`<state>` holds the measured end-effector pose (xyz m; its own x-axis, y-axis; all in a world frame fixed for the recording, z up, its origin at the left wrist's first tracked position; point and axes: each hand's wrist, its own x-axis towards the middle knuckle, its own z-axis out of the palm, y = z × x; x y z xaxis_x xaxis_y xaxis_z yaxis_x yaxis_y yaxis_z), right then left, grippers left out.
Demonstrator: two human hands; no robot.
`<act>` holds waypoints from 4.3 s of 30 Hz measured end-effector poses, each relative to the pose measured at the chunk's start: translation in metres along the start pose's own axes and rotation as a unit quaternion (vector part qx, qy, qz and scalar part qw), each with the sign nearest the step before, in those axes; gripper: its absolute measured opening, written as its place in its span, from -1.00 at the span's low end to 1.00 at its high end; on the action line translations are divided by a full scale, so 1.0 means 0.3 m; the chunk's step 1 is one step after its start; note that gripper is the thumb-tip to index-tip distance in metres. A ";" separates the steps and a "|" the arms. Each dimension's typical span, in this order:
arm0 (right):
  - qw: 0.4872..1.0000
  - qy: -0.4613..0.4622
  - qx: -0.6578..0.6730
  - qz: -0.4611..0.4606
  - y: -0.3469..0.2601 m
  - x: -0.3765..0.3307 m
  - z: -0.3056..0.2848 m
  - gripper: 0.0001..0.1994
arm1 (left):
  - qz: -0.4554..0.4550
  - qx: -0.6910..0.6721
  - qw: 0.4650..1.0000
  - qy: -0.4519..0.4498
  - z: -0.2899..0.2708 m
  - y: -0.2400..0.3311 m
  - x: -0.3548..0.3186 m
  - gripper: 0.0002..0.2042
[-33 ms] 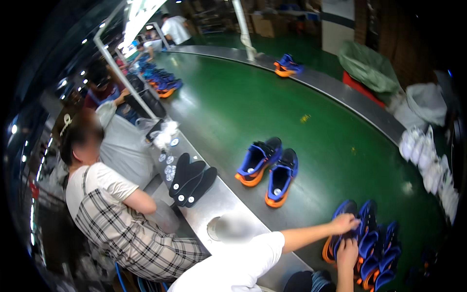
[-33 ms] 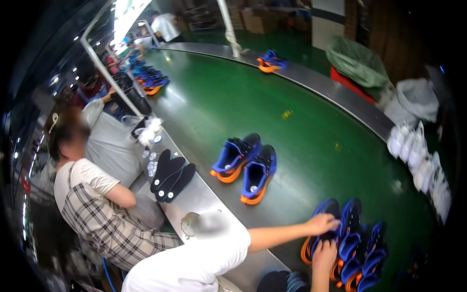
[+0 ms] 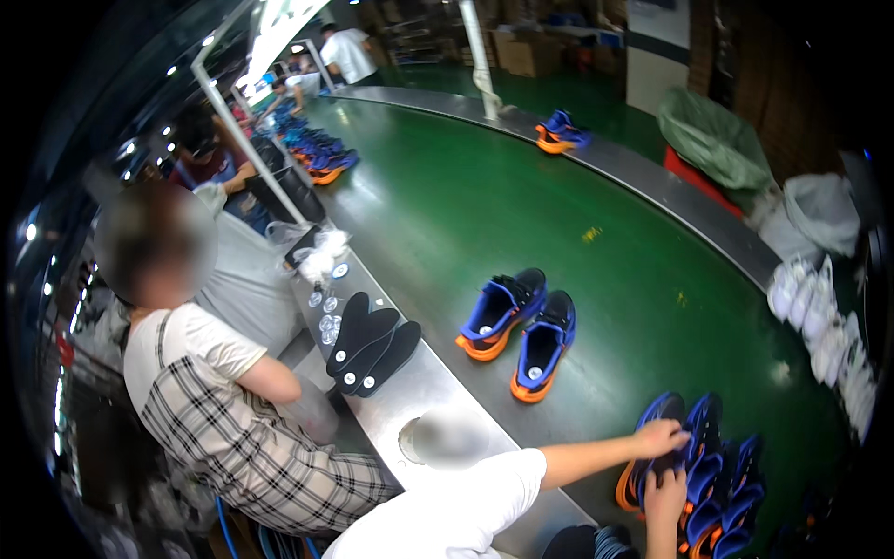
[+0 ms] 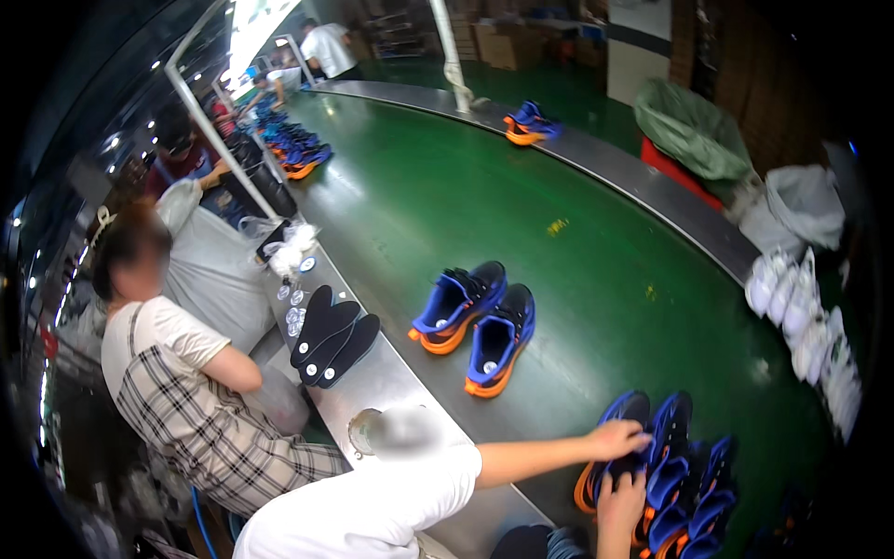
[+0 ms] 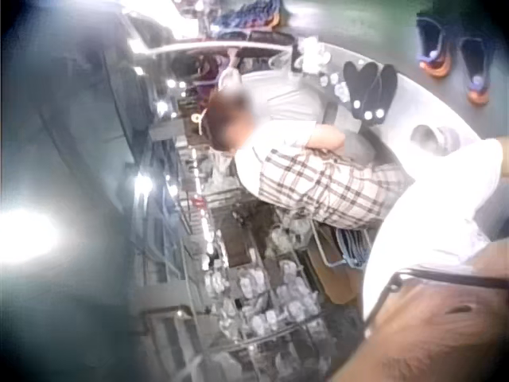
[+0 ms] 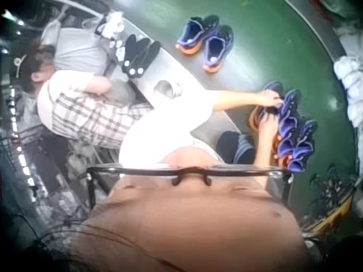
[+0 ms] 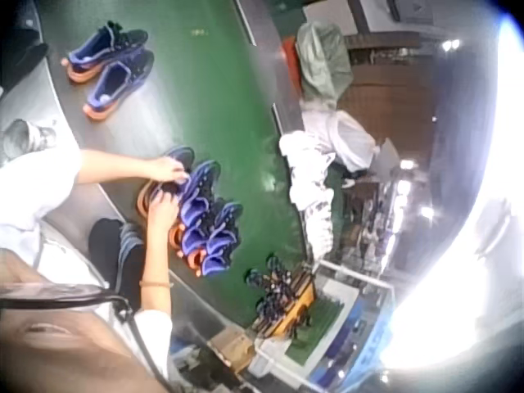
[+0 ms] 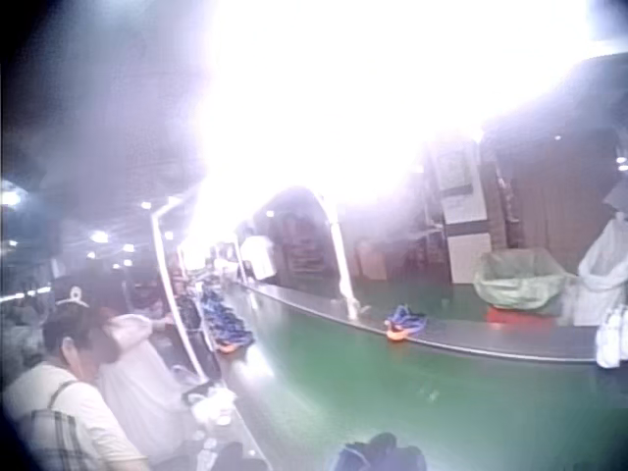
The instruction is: The person gathers a stack of shoe insoles from a shelf, carries them to an assembly line, and inserts the insoles into shoes moving along the conveyor belt.
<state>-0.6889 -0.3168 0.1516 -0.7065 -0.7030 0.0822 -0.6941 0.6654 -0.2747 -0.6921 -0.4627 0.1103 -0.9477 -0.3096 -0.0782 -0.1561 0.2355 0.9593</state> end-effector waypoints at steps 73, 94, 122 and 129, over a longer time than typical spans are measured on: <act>0.991 -0.006 0.094 0.092 -0.059 -0.324 -0.406 -0.61 | 0.219 0.706 0.655 -0.155 -0.288 0.052 0.055 -0.66; 0.899 -0.241 0.021 0.366 -0.016 -0.955 -0.495 -0.28 | 0.100 0.482 0.870 0.033 -0.249 0.137 0.059 -0.92; 0.725 -0.232 0.577 0.295 0.281 -0.093 -0.594 -0.85 | -0.098 0.153 0.979 -0.096 0.091 0.287 0.179 -0.47; 0.979 -0.141 0.137 0.060 0.194 -0.033 -0.167 -0.82 | -0.139 0.029 0.982 -0.126 0.087 0.151 0.113 -0.46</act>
<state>-0.7292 -0.2585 0.1828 -0.6872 -0.6912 -0.2234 -0.5182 0.6820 -0.5161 -0.7387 -0.4386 0.1439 -0.9041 -0.1333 -0.4060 -0.4267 0.2292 0.8749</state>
